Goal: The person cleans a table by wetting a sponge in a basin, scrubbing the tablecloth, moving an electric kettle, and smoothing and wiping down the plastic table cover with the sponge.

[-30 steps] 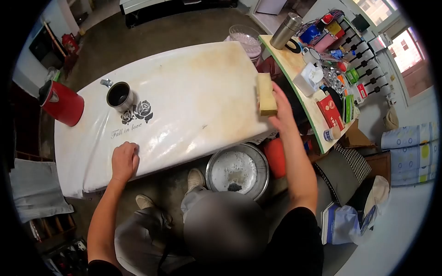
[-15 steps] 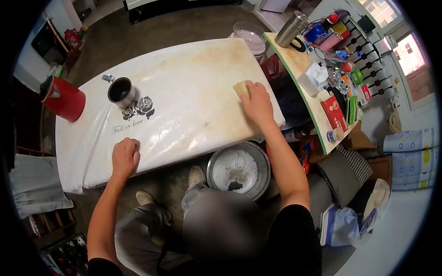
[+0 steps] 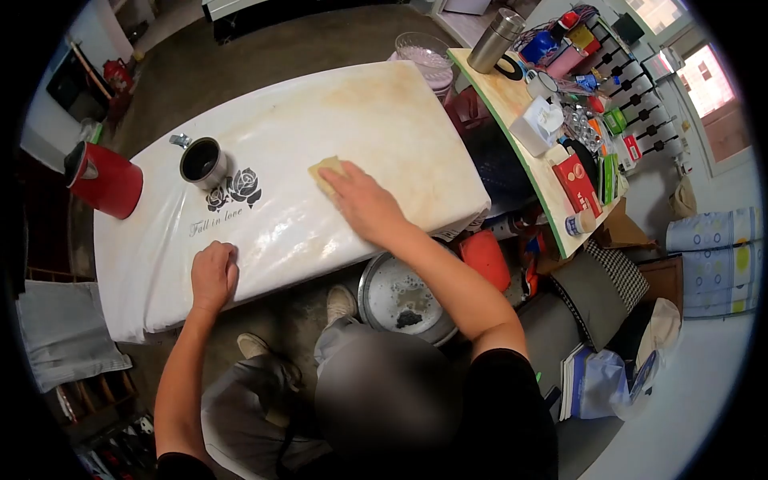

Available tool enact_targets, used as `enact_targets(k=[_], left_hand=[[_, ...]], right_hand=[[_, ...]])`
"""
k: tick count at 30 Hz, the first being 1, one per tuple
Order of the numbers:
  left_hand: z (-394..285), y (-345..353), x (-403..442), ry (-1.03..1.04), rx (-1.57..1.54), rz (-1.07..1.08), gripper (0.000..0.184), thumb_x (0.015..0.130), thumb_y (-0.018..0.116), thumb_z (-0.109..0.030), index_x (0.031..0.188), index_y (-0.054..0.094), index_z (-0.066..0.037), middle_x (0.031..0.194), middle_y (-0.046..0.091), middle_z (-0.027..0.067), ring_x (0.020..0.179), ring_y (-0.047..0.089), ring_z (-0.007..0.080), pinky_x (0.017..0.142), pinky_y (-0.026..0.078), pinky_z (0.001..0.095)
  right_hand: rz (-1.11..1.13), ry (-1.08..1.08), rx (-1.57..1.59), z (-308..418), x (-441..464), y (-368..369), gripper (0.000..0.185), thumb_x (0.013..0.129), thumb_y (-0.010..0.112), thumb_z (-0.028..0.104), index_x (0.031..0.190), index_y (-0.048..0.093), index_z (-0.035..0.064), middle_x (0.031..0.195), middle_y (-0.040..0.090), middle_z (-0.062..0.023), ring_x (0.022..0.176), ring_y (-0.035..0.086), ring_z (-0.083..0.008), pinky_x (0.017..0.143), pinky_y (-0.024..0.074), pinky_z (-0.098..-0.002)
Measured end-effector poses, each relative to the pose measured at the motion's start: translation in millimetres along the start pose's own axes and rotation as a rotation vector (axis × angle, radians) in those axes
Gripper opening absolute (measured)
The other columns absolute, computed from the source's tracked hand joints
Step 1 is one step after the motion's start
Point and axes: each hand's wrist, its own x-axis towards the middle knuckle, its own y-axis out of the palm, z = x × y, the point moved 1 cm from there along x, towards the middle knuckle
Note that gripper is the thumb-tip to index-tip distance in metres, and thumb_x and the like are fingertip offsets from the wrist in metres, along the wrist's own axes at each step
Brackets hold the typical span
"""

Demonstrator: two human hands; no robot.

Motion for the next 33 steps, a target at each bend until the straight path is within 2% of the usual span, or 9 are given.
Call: enact_targets(k=[7,10,13,16,19,21,24,29,33], left_hand=[[-1,1,-1,0.022,0.029,-0.033,0.018,0.074,0.06,-0.007,0.091,0.056,-0.01,0.081,0.053,0.0094,0.076,0.054,0.0306,0.069,0.04,0.0419],[1,0,-2,0.021,0.018,-0.034,0.018,0.074,0.06,-0.006,0.091,0.056,-0.01,0.081,0.053,0.0095,0.076,0.054,0.0307,0.069,0.04,0.042],[2,2,-2,0.027,0.005,-0.043,0.018,0.074,0.06,-0.006,0.092,0.056,-0.009,0.081,0.053,0.0096,0.076,0.055,0.0309,0.07,0.04,0.0421],[4,-1,-2,0.015,0.013,-0.037,0.018,0.075,0.06,-0.006,0.092,0.056,-0.009,0.081,0.054,0.0097,0.077,0.055,0.0311,0.07,0.04,0.0422],[2,1,-3,0.006,0.002,-0.034,0.018,0.075,0.06,-0.006,0.092,0.056,-0.009,0.082,0.054,0.01,0.077,0.055,0.0312,0.07,0.041,0.0423],[1,1,-1,0.016,0.009,-0.036,0.018,0.075,0.06,-0.006,0.092,0.057,-0.009,0.082,0.054,0.0101,0.077,0.055,0.0313,0.07,0.041,0.0423],[1,1,-1,0.022,0.036,-0.028,0.018,0.075,0.06,-0.006,0.092,0.057,-0.009,0.082,0.054,0.0102,0.077,0.055,0.0314,0.07,0.041,0.0423],[4,2,-2,0.014,-0.002,-0.015,0.017,0.076,0.058,-0.005,0.092,0.056,-0.007,0.083,0.055,0.0133,0.075,0.053,0.0356,0.069,0.041,0.0457],[7,4,-1,0.015,-0.001,-0.031,0.017,0.075,0.058,-0.005,0.092,0.056,-0.007,0.082,0.054,0.0134,0.075,0.053,0.0361,0.069,0.041,0.046]], right_hand=[[0.012,0.127,-0.19,-32,6,14,0.05,0.087,0.057,0.008,0.136,0.051,0.0077,0.132,0.054,-0.0221,0.107,0.055,-0.0413,0.093,0.0462,-0.047],[-0.225,0.223,-0.289,-110,-19,-7,0.031,0.094,0.042,0.011,0.121,0.056,0.0044,0.106,0.062,-0.0273,0.093,0.057,-0.0441,0.082,0.048,-0.0514],[-0.307,0.673,-0.357,-186,-35,-52,0.031,0.098,0.04,0.017,0.124,0.057,0.0108,0.115,0.059,-0.0278,0.108,0.057,-0.0467,0.09,0.0485,-0.0499],[-0.393,0.749,-0.412,-190,-38,-87,0.049,0.093,0.049,0.013,0.142,0.043,0.0157,0.126,0.055,-0.0232,0.112,0.059,-0.042,0.095,0.0482,-0.0485],[-0.439,0.132,-0.182,-111,-17,-62,0.044,0.091,0.052,0.007,0.135,0.053,0.0068,0.124,0.057,-0.0225,0.118,0.052,-0.0406,0.103,0.0419,-0.0454],[-0.2,0.057,-0.025,-18,-3,-25,0.039,0.095,0.048,0.012,0.133,0.057,0.0128,0.131,0.056,-0.0178,0.116,0.053,-0.0383,0.103,0.0422,-0.0439],[-0.05,-0.192,-0.279,43,-19,36,0.028,0.098,0.05,0.021,0.124,0.058,0.0197,0.121,0.058,-0.0146,0.095,0.058,-0.035,0.081,0.0502,-0.046],[-0.264,0.204,-0.355,-95,-30,6,0.028,0.099,0.045,0.025,0.123,0.059,0.0194,0.1,0.065,-0.0179,0.091,0.061,-0.0353,0.078,0.0525,-0.0466],[-0.146,0.755,-0.543,-197,-66,-93,0.044,0.092,0.048,0.01,0.135,0.055,0.0178,0.135,0.05,-0.0166,0.11,0.057,-0.0439,0.091,0.0511,-0.0493]])
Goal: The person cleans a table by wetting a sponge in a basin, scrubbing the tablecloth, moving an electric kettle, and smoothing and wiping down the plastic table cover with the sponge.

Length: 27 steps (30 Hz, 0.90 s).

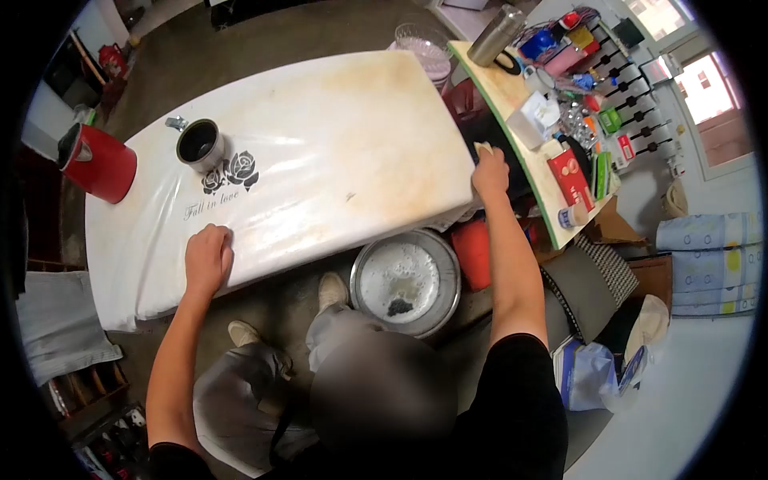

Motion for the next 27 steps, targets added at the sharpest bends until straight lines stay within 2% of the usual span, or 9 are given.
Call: enact_targets(k=[1,3,5,9,14,16,17,22,27], left_hand=[[-1,-1,-2,0.001,-0.008,-0.003,0.017,0.075,0.058,-0.005,0.092,0.056,-0.007,0.082,0.054,0.0135,0.075,0.053,0.0361,0.069,0.041,0.046],[-3,-1,-1,-0.004,-0.007,-0.014,0.017,0.075,0.059,-0.005,0.092,0.056,-0.008,0.082,0.054,0.0126,0.076,0.053,0.0346,0.069,0.041,0.0448],[-6,-6,-1,0.003,0.016,-0.004,0.015,0.076,0.06,-0.006,0.09,0.056,-0.009,0.081,0.054,0.0109,0.076,0.054,0.0316,0.069,0.04,0.0423],[-7,-2,1,0.011,0.027,0.001,0.016,0.076,0.059,-0.005,0.091,0.056,-0.008,0.082,0.054,0.0117,0.076,0.054,0.0331,0.07,0.041,0.0431],[-5,-1,-1,0.008,0.001,-0.023,0.017,0.076,0.058,-0.004,0.093,0.056,-0.007,0.082,0.054,0.0137,0.076,0.053,0.0361,0.069,0.041,0.0455],[-4,-2,-5,0.006,0.02,-0.006,0.016,0.076,0.059,-0.006,0.092,0.056,-0.008,0.082,0.054,0.0118,0.076,0.054,0.0334,0.07,0.041,0.0435],[-3,0,-1,0.003,0.032,-0.011,0.016,0.076,0.06,-0.006,0.091,0.056,-0.009,0.082,0.054,0.0109,0.076,0.055,0.032,0.07,0.041,0.0425],[-5,-2,-4,-0.001,0.034,-0.011,0.016,0.075,0.059,-0.006,0.091,0.056,-0.009,0.081,0.054,0.0105,0.076,0.055,0.0319,0.07,0.04,0.0423],[-6,-2,3,0.006,0.041,-0.013,0.016,0.075,0.06,-0.006,0.09,0.056,-0.009,0.08,0.053,0.0103,0.075,0.054,0.0318,0.069,0.041,0.0425]], right_hand=[[-0.029,0.083,-0.029,-5,1,-4,0.044,0.091,0.052,0.011,0.134,0.056,0.0179,0.135,0.05,-0.0186,0.111,0.057,-0.0445,0.092,0.0507,-0.0498],[-0.242,-0.121,0.071,31,-21,-20,0.044,0.091,0.05,0.009,0.135,0.055,0.0158,0.133,0.051,-0.0203,0.109,0.057,-0.045,0.091,0.0505,-0.0492],[-0.36,-0.544,0.238,108,-54,-39,0.033,0.094,0.05,0.012,0.126,0.059,0.0104,0.122,0.057,-0.0225,0.105,0.058,-0.0417,0.089,0.0485,-0.0474],[-0.123,-0.899,0.243,200,-140,-17,0.034,0.093,0.047,0.008,0.124,0.06,0.0093,0.123,0.061,-0.017,0.104,0.059,-0.0378,0.087,0.0479,-0.0463],[-0.264,-0.471,0.379,79,-40,24,0.032,0.1,0.042,0.016,0.125,0.059,0.0042,0.127,0.06,-0.0166,0.111,0.059,-0.0364,0.091,0.0486,-0.0473],[-0.202,-0.115,0.037,-15,6,34,0.035,0.099,0.047,0.029,0.124,0.062,0.01,0.131,0.056,-0.0207,0.109,0.058,-0.0454,0.09,0.0496,-0.0505],[-0.09,0.01,-0.003,-46,19,39,0.034,0.096,0.05,0.024,0.126,0.061,0.0139,0.131,0.055,-0.0208,0.108,0.059,-0.0461,0.091,0.0498,-0.0496],[-0.298,-0.477,0.212,98,-20,-41,0.042,0.093,0.05,0.011,0.134,0.056,0.0166,0.136,0.052,-0.0201,0.117,0.053,-0.0416,0.098,0.0459,-0.0494],[-0.253,-0.867,0.228,219,-50,9,0.031,0.092,0.052,0.012,0.122,0.059,0.0117,0.126,0.06,-0.0142,0.094,0.062,-0.0351,0.084,0.0516,-0.0453]])
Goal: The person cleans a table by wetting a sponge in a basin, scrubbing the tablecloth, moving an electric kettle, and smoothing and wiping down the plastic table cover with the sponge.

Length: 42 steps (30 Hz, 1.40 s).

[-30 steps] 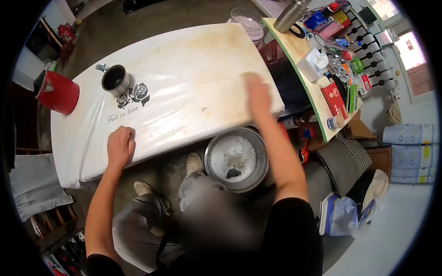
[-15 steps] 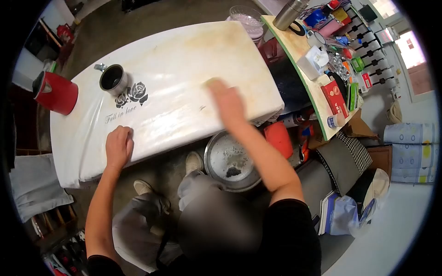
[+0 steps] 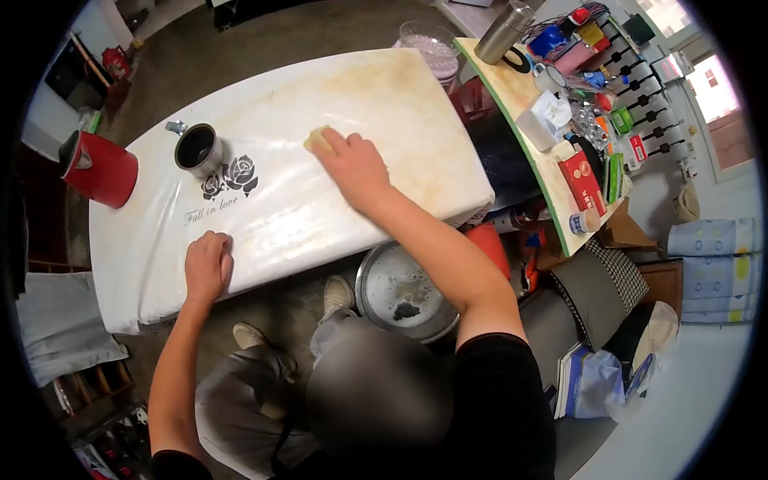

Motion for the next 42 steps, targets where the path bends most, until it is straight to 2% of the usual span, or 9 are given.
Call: enact_targets(k=[4,5,8,18,28,32,35,40,42], left_hand=[[0,0,-6,-0.013,-0.007,0.02,0.016,0.075,0.06,-0.006,0.09,0.056,-0.009,0.08,0.054,0.0099,0.075,0.055,0.0312,0.069,0.041,0.0423],[2,0,-3,-0.006,-0.01,0.012,0.016,0.075,0.06,-0.006,0.09,0.056,-0.009,0.08,0.054,0.0098,0.075,0.055,0.0311,0.069,0.041,0.0422],[3,0,-3,-0.011,-0.016,0.022,0.016,0.075,0.061,-0.006,0.09,0.056,-0.009,0.08,0.054,0.0096,0.075,0.055,0.0307,0.07,0.041,0.0421],[1,0,0,-0.023,0.0,0.038,0.016,0.074,0.06,-0.006,0.089,0.056,-0.01,0.079,0.054,0.0091,0.075,0.054,0.0301,0.069,0.04,0.0413],[7,-1,1,-0.009,-0.065,0.027,0.018,0.073,0.062,-0.005,0.09,0.057,-0.009,0.08,0.055,0.0087,0.076,0.055,0.0299,0.068,0.04,0.0418],[8,-1,2,-0.011,-0.077,0.055,0.02,0.072,0.061,-0.003,0.091,0.057,-0.008,0.08,0.056,0.0103,0.075,0.054,0.0322,0.067,0.04,0.0428],[7,-1,1,-0.013,-0.039,0.077,0.018,0.073,0.061,-0.005,0.09,0.057,-0.009,0.079,0.055,0.0084,0.076,0.055,0.0296,0.068,0.04,0.0418],[4,1,5,-0.016,-0.001,0.058,0.017,0.073,0.062,-0.005,0.089,0.057,-0.01,0.079,0.055,0.0071,0.075,0.055,0.0279,0.068,0.04,0.0409],[4,1,2,-0.035,0.004,0.081,0.018,0.073,0.062,-0.005,0.089,0.057,-0.01,0.079,0.055,0.007,0.075,0.055,0.028,0.068,0.04,0.0408]], right_hand=[[-0.123,0.282,-0.107,-134,-20,39,0.029,0.096,0.047,0.018,0.122,0.06,0.0132,0.12,0.063,-0.0141,0.093,0.064,-0.0367,0.081,0.0526,-0.0475],[0.012,1.005,0.123,-137,-11,-15,0.031,0.097,0.049,0.024,0.124,0.061,0.0131,0.122,0.061,-0.0153,0.101,0.064,-0.0386,0.087,0.0523,-0.0472],[0.384,1.008,-0.272,-263,-67,-8,0.04,0.096,0.045,0.023,0.135,0.057,0.0189,0.134,0.054,-0.0188,0.114,0.059,-0.0405,0.098,0.0474,-0.0486],[-0.154,-0.11,0.197,32,105,54,0.028,0.092,0.055,0.014,0.119,0.061,0.0134,0.125,0.058,-0.0127,0.096,0.061,-0.0347,0.083,0.0508,-0.0447],[0.346,0.725,-0.334,-330,35,74,0.04,0.098,0.048,0.034,0.126,0.063,0.009,0.129,0.059,-0.0184,0.117,0.059,-0.0383,0.098,0.0473,-0.0523],[-0.11,0.457,-0.276,-251,69,39,0.038,0.096,0.048,0.021,0.131,0.059,0.0088,0.129,0.058,-0.0221,0.121,0.054,-0.0392,0.103,0.0433,-0.0453],[-0.27,0.573,0.863,-110,152,70,0.035,0.093,0.051,0.019,0.125,0.062,0.0104,0.128,0.059,-0.014,0.119,0.055,-0.0305,0.104,0.041,-0.039],[-0.056,-0.293,0.004,54,199,123,0.026,0.091,0.054,0.015,0.115,0.064,0.0097,0.113,0.064,-0.0143,0.1,0.063,-0.0318,0.084,0.0509,-0.0456],[0.014,-0.036,0.031,33,201,131,0.025,0.092,0.052,0.015,0.113,0.062,0.0068,0.111,0.065,-0.0159,0.096,0.065,-0.0333,0.084,0.0516,-0.0461]])
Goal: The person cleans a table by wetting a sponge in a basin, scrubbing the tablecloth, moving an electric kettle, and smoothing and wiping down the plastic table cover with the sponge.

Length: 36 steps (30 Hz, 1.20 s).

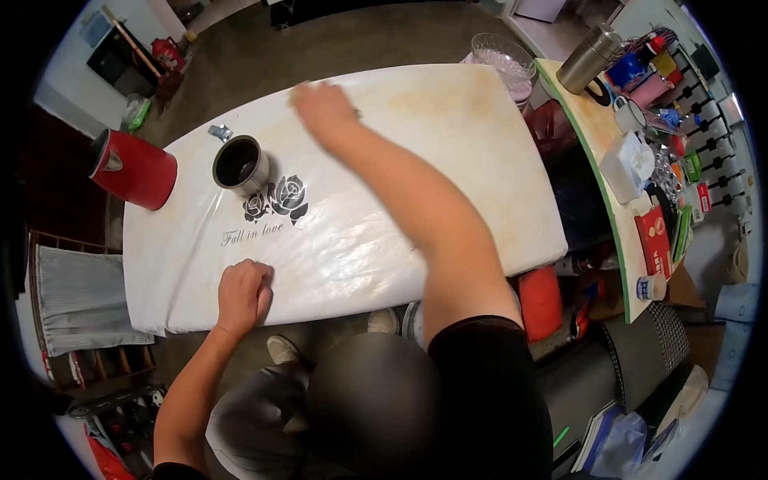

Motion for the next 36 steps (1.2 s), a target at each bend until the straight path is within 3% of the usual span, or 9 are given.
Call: enact_targets(k=[2,7,9,12,18,24,26,32,36], left_hand=[[-1,-1,1,0.001,-0.024,0.009,0.018,0.073,0.062,-0.005,0.09,0.057,-0.01,0.079,0.055,0.0069,0.075,0.055,0.0281,0.068,0.04,0.0407],[4,-1,0,0.016,-0.066,-0.022,0.017,0.073,0.062,-0.005,0.089,0.058,-0.01,0.079,0.055,0.0072,0.076,0.055,0.0282,0.068,0.04,0.0407],[2,-1,-1,0.016,-0.088,-0.024,0.019,0.072,0.061,-0.004,0.09,0.057,-0.009,0.08,0.055,0.0088,0.075,0.054,0.03,0.067,0.04,0.0412],[5,-1,0,0.031,-0.053,-0.033,0.02,0.071,0.06,-0.003,0.09,0.057,-0.009,0.08,0.055,0.0091,0.074,0.054,0.0301,0.067,0.04,0.0413],[-3,0,0,-0.006,0.005,-0.005,0.019,0.072,0.062,-0.005,0.09,0.057,-0.011,0.08,0.055,0.0077,0.075,0.055,0.0286,0.069,0.04,0.0404],[0,-1,0,0.009,-0.04,-0.019,0.018,0.073,0.061,-0.006,0.09,0.057,-0.01,0.081,0.055,0.0079,0.076,0.054,0.0288,0.069,0.039,0.0406],[4,-1,-1,0.013,-0.054,-0.031,0.017,0.073,0.061,-0.006,0.089,0.057,-0.01,0.081,0.054,0.0084,0.077,0.054,0.0289,0.069,0.039,0.0411],[5,-1,-6,0.025,-0.041,-0.057,0.017,0.074,0.062,-0.007,0.09,0.056,-0.009,0.081,0.053,0.0094,0.08,0.056,0.0304,0.071,0.04,0.0433],[-3,-3,-14,0.044,-0.031,-0.079,0.016,0.078,0.062,-0.007,0.093,0.056,-0.009,0.085,0.056,0.012,0.083,0.057,0.0332,0.072,0.043,0.0448]], right_hand=[[-0.24,0.054,0.029,-82,-3,20,0.024,0.095,0.048,0.015,0.109,0.06,0.0003,0.099,0.068,-0.021,0.085,0.067,-0.0365,0.077,0.0536,-0.0468],[0.412,0.709,-0.388,-319,-92,-65,0.037,0.092,0.049,0.014,0.128,0.06,0.0122,0.126,0.061,-0.0179,0.118,0.059,-0.0364,0.099,0.0471,-0.0469],[0.126,0.635,-0.498,-324,-119,-73,0.035,0.096,0.045,0.025,0.12,0.066,0.0102,0.12,0.066,-0.0169,0.111,0.063,-0.0332,0.095,0.0487,-0.0435],[-0.274,0.574,0.151,-257,-112,-88,0.036,0.095,0.048,0.031,0.118,0.066,0.0114,0.113,0.068,-0.0149,0.104,0.064,-0.0293,0.09,0.0495,-0.041],[-0.016,-0.293,0.067,-46,-71,-56,0.035,0.089,0.056,0.01,0.122,0.06,0.0181,0.11,0.067,-0.0164,0.104,0.062,-0.0339,0.087,0.0519,-0.0458],[-0.009,0.365,-0.182,-279,-112,-28,0.032,0.096,0.045,0.017,0.119,0.062,0.0034,0.111,0.065,-0.025,0.106,0.063,-0.0407,0.091,0.0491,-0.0504],[0.538,0.608,-0.357,-317,-156,-87,0.034,0.097,0.045,0.02,0.122,0.062,0.0052,0.127,0.06,-0.0219,0.114,0.059,-0.0411,0.096,0.0477,-0.0472],[-0.146,0.428,-0.086,-165,-328,-209,0.046,0.091,0.05,0.004,0.137,0.05,0.0043,0.143,0.045,-0.023,0.13,0.045,-0.0409,0.103,0.0385,-0.0484],[-0.086,0.537,0.229,-4,-455,-274,0.048,0.092,0.046,0.001,0.14,0.049,0.0012,0.144,0.045,-0.0235,0.137,0.04,-0.0396,0.113,0.0311,-0.0436]])
